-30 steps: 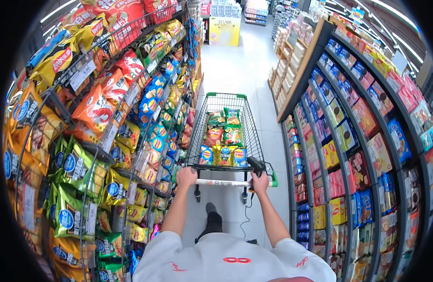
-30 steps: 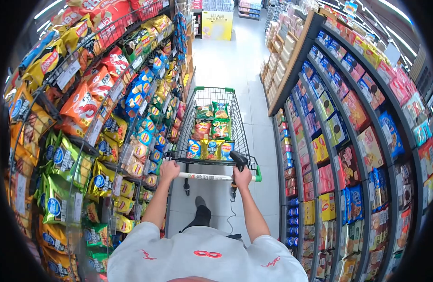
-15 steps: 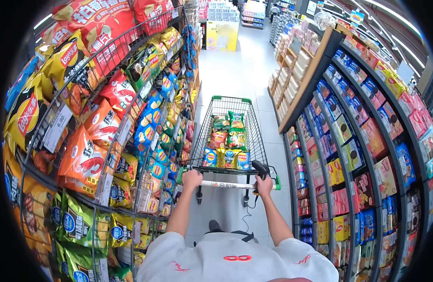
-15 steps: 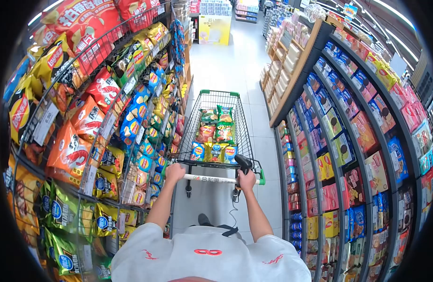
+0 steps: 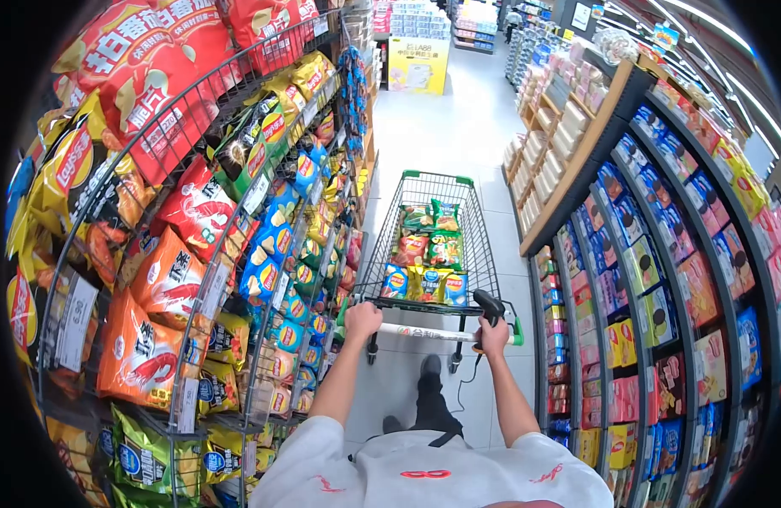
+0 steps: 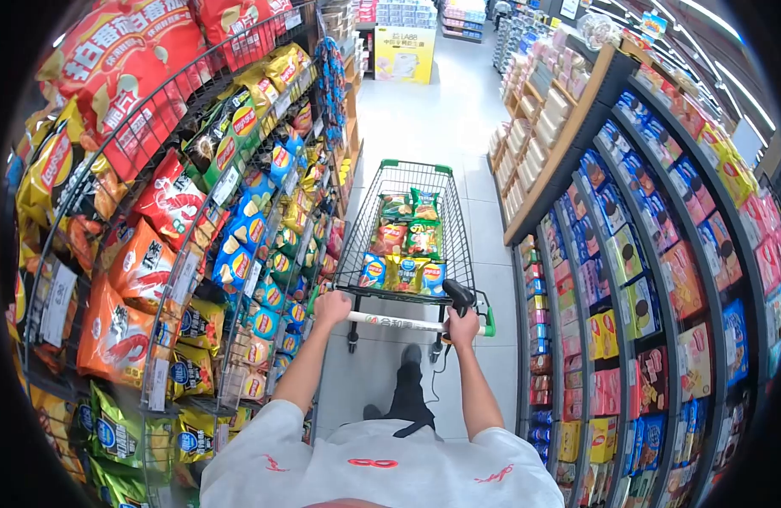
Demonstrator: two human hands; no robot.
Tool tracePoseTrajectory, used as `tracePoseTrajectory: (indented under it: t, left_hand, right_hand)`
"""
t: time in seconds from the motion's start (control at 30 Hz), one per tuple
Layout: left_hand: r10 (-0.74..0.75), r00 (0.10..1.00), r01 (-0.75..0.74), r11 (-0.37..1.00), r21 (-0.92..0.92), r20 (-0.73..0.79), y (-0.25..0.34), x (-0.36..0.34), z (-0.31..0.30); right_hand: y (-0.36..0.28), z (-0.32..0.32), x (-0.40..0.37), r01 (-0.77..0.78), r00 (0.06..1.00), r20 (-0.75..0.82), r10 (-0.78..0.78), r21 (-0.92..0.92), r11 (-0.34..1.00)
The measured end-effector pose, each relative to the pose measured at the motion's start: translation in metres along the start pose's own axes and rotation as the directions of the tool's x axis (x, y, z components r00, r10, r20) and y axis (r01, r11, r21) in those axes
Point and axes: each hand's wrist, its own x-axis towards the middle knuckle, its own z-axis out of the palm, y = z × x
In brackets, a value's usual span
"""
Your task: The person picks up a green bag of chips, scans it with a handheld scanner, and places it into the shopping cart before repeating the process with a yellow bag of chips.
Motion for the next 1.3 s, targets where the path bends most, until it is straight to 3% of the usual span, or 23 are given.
tracePoseTrajectory:
  t: [0.1, 0.4, 0.57, 0.87, 1.13, 1.3]
  left_hand:
    - [0.0, 1.0, 0.0, 1.0, -0.011, -0.01, 0.01, 0.028, 0.001]
    - [-0.043, 0.998, 0.042, 0.999, 0.025, 0.041, 0.038, 0.133, 0.006]
    - [-0.016, 0.997, 0.011, 0.998, 0.066, 0.075, 0.051, 0.193, 0.016]
    - [-0.075, 0.993, 0.074, 0.997, -0.008, -0.094, 0.097, 0.247, 0.025]
    - [-0.112, 0.992, 0.112, 0.994, -0.005, -0.056, 0.126, 0.317, 0.011]
    - [-0.081, 0.99, 0.079, 0.997, -0.025, -0.112, 0.129, 0.376, 0.013]
  right_hand:
    - [-0.013, 0.005, 0.024, 0.01, 1.0, 0.018, -0.011, 0.07, 0.997]
    - [-0.02, 0.042, 0.13, 0.066, 0.998, -0.015, -0.067, -0.078, 0.995]
    - [-0.053, 0.046, 0.179, -0.035, 0.999, -0.012, 0.034, -0.055, 0.998]
    - [-0.042, 0.053, 0.267, -0.018, 0.999, 0.037, 0.02, -0.053, 0.998]
    - [-0.04, 0.081, 0.34, -0.024, 0.998, 0.058, 0.026, -0.031, 0.999]
    - [-0.048, 0.106, 0.388, -0.052, 0.996, 0.077, 0.054, -0.036, 0.998]
